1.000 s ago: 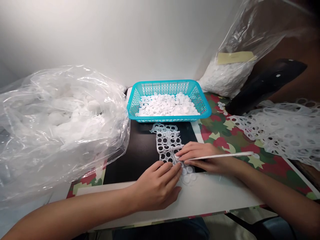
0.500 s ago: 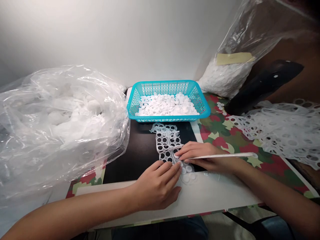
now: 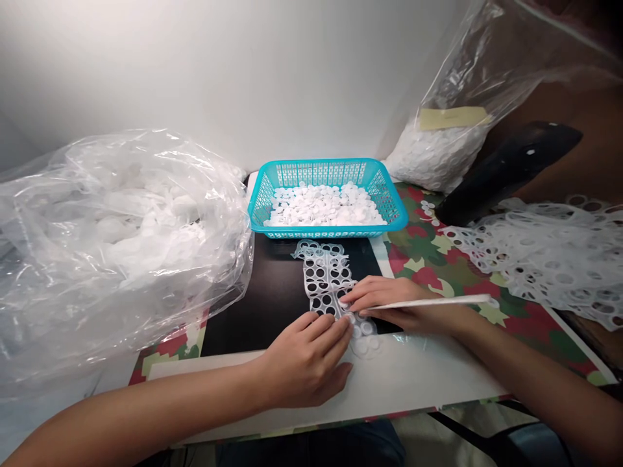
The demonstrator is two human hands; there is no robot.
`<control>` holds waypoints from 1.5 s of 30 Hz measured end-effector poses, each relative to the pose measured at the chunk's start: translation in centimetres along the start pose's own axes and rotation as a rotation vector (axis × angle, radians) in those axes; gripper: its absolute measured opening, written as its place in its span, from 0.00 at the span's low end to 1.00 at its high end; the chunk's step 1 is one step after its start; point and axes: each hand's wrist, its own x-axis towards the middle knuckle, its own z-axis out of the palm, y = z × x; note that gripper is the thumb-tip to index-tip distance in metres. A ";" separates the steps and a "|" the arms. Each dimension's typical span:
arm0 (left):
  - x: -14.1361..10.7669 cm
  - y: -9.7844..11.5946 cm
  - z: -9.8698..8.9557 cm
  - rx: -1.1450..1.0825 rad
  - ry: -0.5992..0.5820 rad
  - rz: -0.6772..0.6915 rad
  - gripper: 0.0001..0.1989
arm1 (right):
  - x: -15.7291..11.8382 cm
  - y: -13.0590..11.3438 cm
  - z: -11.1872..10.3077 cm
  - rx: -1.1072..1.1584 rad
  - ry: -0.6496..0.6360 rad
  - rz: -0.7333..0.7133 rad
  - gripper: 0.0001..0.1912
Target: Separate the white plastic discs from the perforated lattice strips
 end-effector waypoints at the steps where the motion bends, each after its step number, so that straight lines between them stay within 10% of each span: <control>1: 0.0 0.0 0.0 0.001 0.007 0.001 0.18 | 0.0 0.1 0.0 -0.002 -0.003 0.000 0.12; 11: 0.1 0.0 -0.1 0.012 0.002 0.004 0.18 | -0.4 0.6 1.3 -0.158 0.047 -0.036 0.13; 32: -0.1 -0.1 0.2 -0.019 -0.001 0.012 0.20 | -0.7 -0.1 -1.4 -0.554 0.739 0.145 0.15; 45: -0.1 -0.1 0.2 -0.030 -0.015 -0.001 0.20 | -0.9 1.6 -3.4 -0.709 0.682 0.162 0.17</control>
